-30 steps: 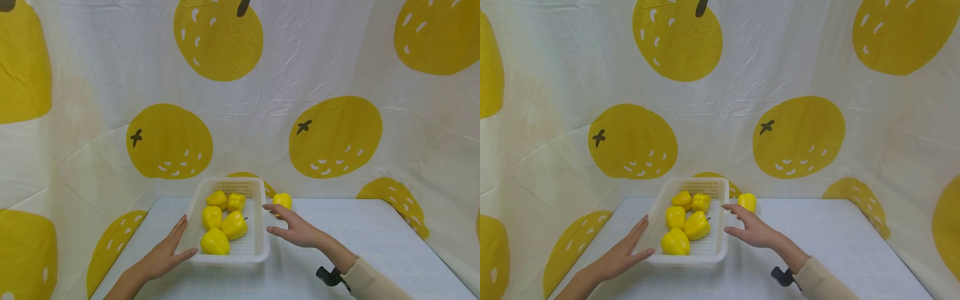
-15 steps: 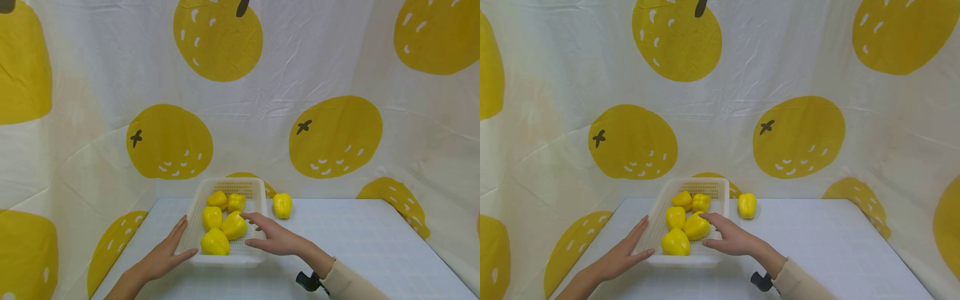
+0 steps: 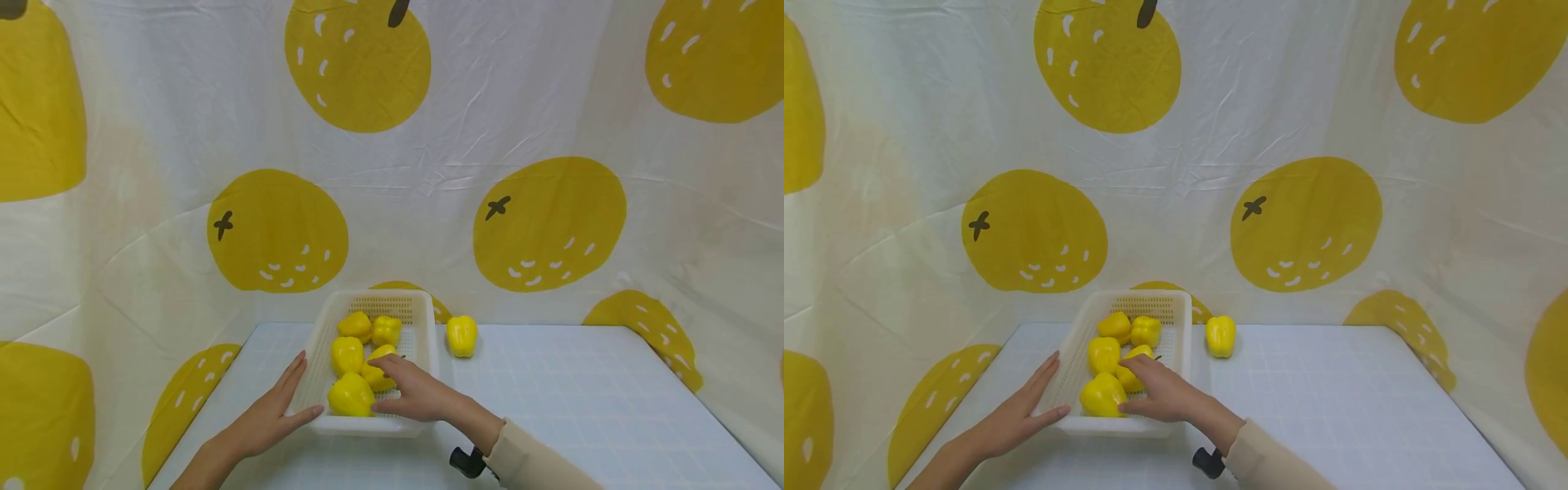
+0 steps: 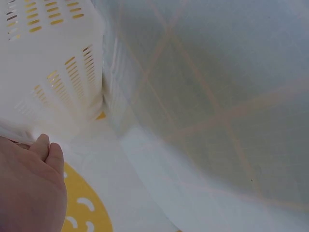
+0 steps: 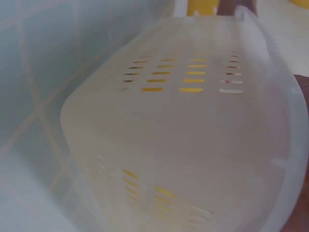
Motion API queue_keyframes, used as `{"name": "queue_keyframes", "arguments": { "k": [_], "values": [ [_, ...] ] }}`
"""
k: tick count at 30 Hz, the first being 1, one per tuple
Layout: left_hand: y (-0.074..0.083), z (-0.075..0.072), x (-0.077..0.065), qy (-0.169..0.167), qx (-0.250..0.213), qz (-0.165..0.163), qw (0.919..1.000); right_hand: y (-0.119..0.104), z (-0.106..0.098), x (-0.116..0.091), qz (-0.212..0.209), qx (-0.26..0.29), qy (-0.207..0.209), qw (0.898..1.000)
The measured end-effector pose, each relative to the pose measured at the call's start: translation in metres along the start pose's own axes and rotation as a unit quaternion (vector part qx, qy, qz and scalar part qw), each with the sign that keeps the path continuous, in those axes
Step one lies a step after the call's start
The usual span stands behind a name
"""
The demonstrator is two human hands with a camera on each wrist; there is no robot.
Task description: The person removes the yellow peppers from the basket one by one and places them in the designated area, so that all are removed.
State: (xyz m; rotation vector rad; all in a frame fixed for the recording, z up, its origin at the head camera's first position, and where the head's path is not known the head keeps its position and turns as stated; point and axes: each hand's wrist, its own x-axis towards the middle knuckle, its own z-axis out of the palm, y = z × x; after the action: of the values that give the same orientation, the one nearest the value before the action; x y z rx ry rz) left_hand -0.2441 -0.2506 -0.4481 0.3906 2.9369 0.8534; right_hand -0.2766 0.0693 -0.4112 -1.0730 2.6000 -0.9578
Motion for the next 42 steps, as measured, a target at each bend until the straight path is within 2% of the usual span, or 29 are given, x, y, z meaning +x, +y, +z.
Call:
{"name": "queue_keyframes", "arguments": {
  "k": [8, 14, 29, 35, 42],
  "values": [
    [0.000, 0.000, 0.000, -0.004, -0.008, 0.006, 0.9999, -0.002, 0.012, 0.019, 0.001, -0.033, 0.000, 0.999],
    [0.000, -0.001, 0.000, -0.003, -0.003, 0.008, 1.0000, -0.006, 0.022, 0.030, -0.007, -0.086, 0.006, 0.996],
    [-0.001, 0.000, 0.000, 0.002, 0.001, 0.008, 1.0000, -0.018, 0.036, 0.051, 0.022, -0.172, 0.011, 0.985],
    [-0.004, -0.002, 0.001, 0.006, -0.002, 0.011, 0.9999, -0.021, 0.037, 0.053, 0.027, -0.172, 0.007, 0.985],
    [-0.004, -0.001, 0.000, 0.001, -0.006, 0.013, 0.9999, -0.020, 0.036, 0.049, 0.025, -0.137, -0.003, 0.990]
  ]
}}
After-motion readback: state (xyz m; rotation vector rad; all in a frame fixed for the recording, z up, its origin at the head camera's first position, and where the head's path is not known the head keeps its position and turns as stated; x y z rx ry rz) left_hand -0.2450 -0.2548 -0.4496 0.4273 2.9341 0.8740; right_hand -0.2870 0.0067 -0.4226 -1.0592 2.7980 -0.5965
